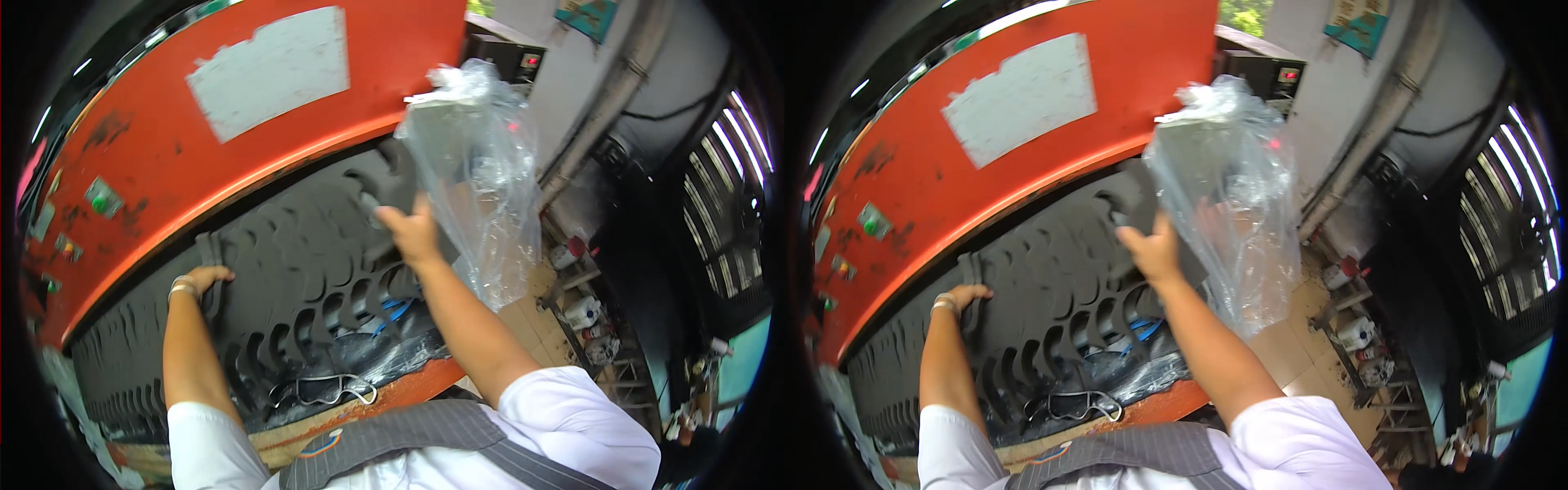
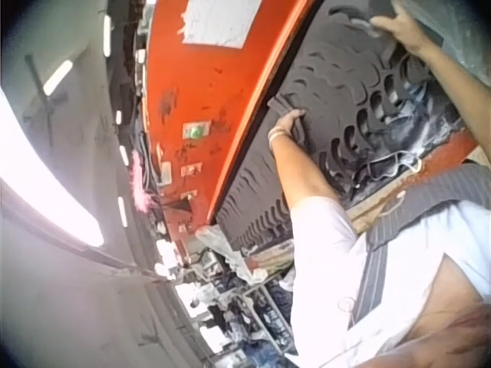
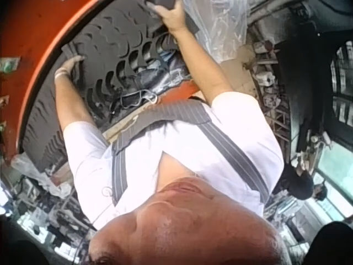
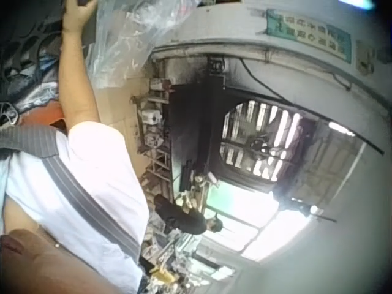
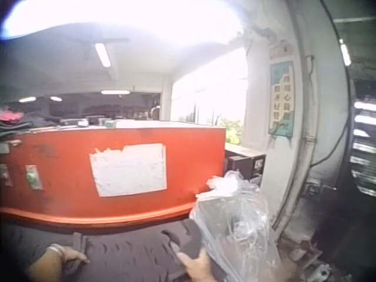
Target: The recorder uses a die-cutting machine to cut shapes out of foam sheets and then gathers the cut pieces into a bag.
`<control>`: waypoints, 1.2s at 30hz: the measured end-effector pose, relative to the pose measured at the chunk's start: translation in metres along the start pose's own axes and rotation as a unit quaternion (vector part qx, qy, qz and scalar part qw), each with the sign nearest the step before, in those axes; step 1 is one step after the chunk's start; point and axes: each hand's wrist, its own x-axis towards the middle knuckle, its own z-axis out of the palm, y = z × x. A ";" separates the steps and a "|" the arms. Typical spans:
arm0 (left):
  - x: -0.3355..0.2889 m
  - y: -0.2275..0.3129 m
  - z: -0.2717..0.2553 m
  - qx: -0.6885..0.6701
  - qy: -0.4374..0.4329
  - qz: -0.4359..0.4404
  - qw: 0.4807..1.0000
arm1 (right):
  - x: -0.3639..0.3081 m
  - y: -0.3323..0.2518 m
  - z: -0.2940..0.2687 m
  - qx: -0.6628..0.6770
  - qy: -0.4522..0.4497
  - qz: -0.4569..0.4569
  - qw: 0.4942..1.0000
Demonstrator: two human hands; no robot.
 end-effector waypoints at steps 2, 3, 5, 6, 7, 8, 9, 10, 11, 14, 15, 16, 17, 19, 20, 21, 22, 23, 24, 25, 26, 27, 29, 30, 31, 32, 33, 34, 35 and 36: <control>-0.007 0.013 0.008 -0.024 -0.014 0.004 1.000 | -0.014 -0.002 -0.048 -0.013 0.122 -0.087 0.989; -0.005 0.005 0.009 -0.036 -0.009 -0.006 0.999 | -0.021 -0.025 -0.058 0.152 0.154 -0.081 0.973; -0.005 -0.007 0.009 -0.029 0.001 0.027 0.999 | -0.027 -0.070 -0.089 0.173 0.149 -0.129 0.965; 0.001 -0.012 0.014 -0.035 0.004 0.024 0.999 | -0.023 -0.086 -0.105 0.170 0.121 -0.134 0.969; 0.007 -0.025 0.013 -0.037 0.034 0.032 0.998 | -0.020 -0.099 -0.094 0.189 0.049 -0.110 0.975; 0.010 -0.042 0.009 -0.039 0.065 0.037 0.996 | -0.019 -0.107 -0.074 0.149 -0.035 -0.047 0.987; 0.010 -0.050 0.016 -0.055 0.074 0.045 0.995 | -0.018 -0.111 -0.052 0.100 -0.113 0.014 0.988; 0.005 -0.054 0.023 -0.071 0.120 0.056 0.989 | -0.015 -0.099 -0.025 0.030 -0.141 0.031 0.989; -0.007 -0.050 0.032 -0.082 0.166 0.072 0.980 | -0.013 -0.085 -0.004 -0.040 -0.163 0.043 0.985; -0.040 -0.051 0.057 -0.187 0.286 0.170 0.924 | 0.006 -0.016 0.043 -0.304 -0.196 0.032 0.932; -0.055 -0.048 0.068 -0.237 0.305 0.211 0.898 | 0.019 0.009 0.043 -0.414 -0.204 0.027 0.887; -0.060 -0.070 0.074 -0.279 0.354 0.236 0.861 | 0.020 0.012 0.056 -0.486 -0.254 0.114 0.829; -0.063 -0.088 0.079 -0.318 0.399 0.265 0.818 | 0.021 0.013 0.070 -0.476 -0.266 0.110 0.831; -0.085 -0.098 0.083 -0.214 0.451 0.334 0.799 | 0.026 0.016 0.076 -0.537 -0.259 0.126 0.793; -0.098 -0.096 0.086 -0.145 0.476 0.367 0.786 | 0.031 0.015 0.074 -0.521 -0.272 0.154 0.794; -0.112 -0.096 0.079 -0.142 0.477 0.363 0.788 | 0.032 0.012 0.076 -0.503 -0.288 0.178 0.795; -0.117 -0.087 0.072 -0.122 0.408 0.394 0.815 | 0.038 0.016 0.072 -0.505 -0.291 0.183 0.792; -0.117 -0.076 0.070 -0.102 0.334 0.424 0.835 | 0.041 0.021 0.066 -0.507 -0.292 0.188 0.789; -0.116 -0.064 0.073 -0.115 0.343 0.461 0.810 | 0.043 0.026 0.063 -0.510 -0.292 0.189 0.787; -0.112 -0.060 0.068 -0.091 0.292 0.432 0.849 | 0.042 0.028 0.065 -0.481 -0.308 0.200 0.796; -0.103 -0.051 0.063 -0.066 0.252 0.396 0.881 | 0.041 0.029 0.066 -0.452 -0.322 0.211 0.804; -0.092 -0.043 0.057 -0.041 0.211 0.358 0.909 | 0.040 0.031 0.068 -0.454 -0.326 0.208 0.802; -0.063 -0.028 0.042 -0.135 0.037 0.279 0.950 | 0.038 0.035 0.068 -0.328 -0.296 0.249 0.862; -0.059 -0.020 0.045 -0.161 0.046 0.242 0.956 | 0.034 0.037 0.063 -0.335 -0.294 0.251 0.859; -0.058 -0.012 0.043 -0.162 0.027 0.187 0.968 | 0.026 0.038 0.061 -0.263 -0.251 0.250 0.897; -0.051 -0.010 0.042 -0.158 0.026 0.166 0.973 | 0.017 0.040 0.058 -0.189 -0.206 0.246 0.928; -0.043 -0.011 0.039 -0.154 0.027 0.144 0.977 | 0.008 0.039 0.054 -0.151 -0.180 0.177 0.956; -0.032 -0.013 0.037 -0.086 0.051 0.125 0.987 | -0.002 0.036 0.048 -0.112 -0.157 0.107 0.975; -0.032 -0.008 0.035 -0.094 0.048 0.119 0.987 | -0.015 0.018 0.037 -0.037 -0.149 0.089 0.984; -0.041 0.007 0.035 -0.048 0.033 0.105 0.993 | -0.024 -0.004 0.017 0.031 -0.136 0.072 0.988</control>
